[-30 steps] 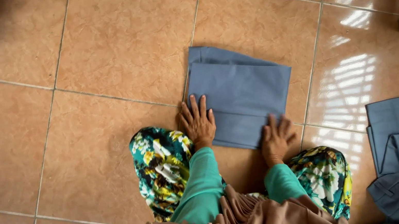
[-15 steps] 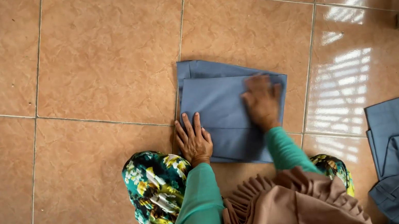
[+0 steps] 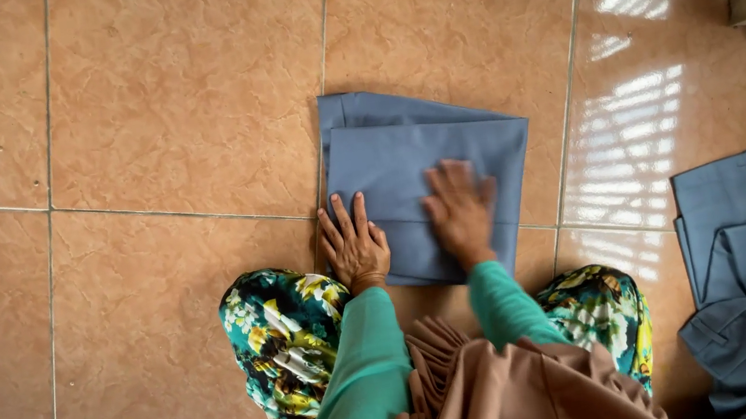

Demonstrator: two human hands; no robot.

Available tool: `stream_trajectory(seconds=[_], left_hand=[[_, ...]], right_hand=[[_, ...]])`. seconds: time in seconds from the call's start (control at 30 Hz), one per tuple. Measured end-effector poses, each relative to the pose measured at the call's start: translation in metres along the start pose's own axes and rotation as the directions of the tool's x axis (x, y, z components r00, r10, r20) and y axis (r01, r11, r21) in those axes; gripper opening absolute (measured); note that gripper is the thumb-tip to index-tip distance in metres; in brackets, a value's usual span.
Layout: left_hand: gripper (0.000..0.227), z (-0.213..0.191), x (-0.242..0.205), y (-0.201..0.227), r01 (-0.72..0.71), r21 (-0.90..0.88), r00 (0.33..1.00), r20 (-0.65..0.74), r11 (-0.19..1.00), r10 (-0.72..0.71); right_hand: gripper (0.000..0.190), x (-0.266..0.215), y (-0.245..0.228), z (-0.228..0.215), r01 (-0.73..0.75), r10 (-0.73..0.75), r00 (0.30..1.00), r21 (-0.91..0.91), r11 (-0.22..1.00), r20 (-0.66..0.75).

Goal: A person sitting on the floor is folding grey trousers and stacking them neatly.

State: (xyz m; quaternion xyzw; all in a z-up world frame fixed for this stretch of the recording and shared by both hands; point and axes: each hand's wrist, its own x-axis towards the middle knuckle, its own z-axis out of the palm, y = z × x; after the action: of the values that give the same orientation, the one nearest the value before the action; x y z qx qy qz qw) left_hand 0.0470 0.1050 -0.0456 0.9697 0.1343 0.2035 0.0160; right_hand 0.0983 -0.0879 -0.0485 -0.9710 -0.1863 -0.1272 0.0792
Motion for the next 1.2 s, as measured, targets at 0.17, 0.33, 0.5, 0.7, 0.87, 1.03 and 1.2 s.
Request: stream_trajectory(seconds=[0.17, 0.33, 0.5, 0.7, 0.87, 1.03, 1.2], left_hand=[[0.061, -0.001, -0.003, 0.000, 0.014, -0.015, 1.000, -0.008, 1.000, -0.014], [0.063, 0.009, -0.008, -0.001, 0.038, -0.019, 0.999, -0.012, 0.999, -0.039], [0.064, 0.012, -0.004, -0.001, 0.043, -0.024, 0.999, -0.033, 0.999, -0.043], [0.061, 0.014, -0.003, -0.001, 0.029, -0.063, 1.000, -0.006, 0.998, -0.030], [0.074, -0.004, 0.004, -0.006, 0.226, -0.129, 0.957, 0.216, 0.966, -0.195], [0.110, 0.089, -0.026, -0.026, 0.604, -0.520, 0.771, 0.573, 0.604, -0.278], [0.083, 0.113, -0.021, -0.042, 0.769, -0.297, 0.473, 0.860, 0.566, -0.191]], right_hand=[[0.053, -0.046, 0.101, -0.020, -0.605, 0.623, 0.771, -0.152, 0.782, 0.136], [0.060, -0.022, 0.024, -0.007, -0.497, 0.494, 0.865, 0.015, 0.867, 0.088], [0.056, -0.059, -0.024, -0.019, -0.056, 0.051, 0.993, 0.048, 0.997, 0.103], [0.061, -0.116, 0.056, -0.030, -0.481, 0.492, 0.799, -0.123, 0.868, 0.345], [0.070, -0.101, 0.037, -0.056, -0.547, 0.536, 0.767, -0.077, 0.833, 0.353], [0.107, -0.096, -0.002, -0.080, -0.382, 0.295, 0.776, 0.043, 0.923, 0.558], [0.127, -0.091, 0.004, -0.093, -0.250, 0.168, 0.682, 0.011, 0.968, 0.711]])
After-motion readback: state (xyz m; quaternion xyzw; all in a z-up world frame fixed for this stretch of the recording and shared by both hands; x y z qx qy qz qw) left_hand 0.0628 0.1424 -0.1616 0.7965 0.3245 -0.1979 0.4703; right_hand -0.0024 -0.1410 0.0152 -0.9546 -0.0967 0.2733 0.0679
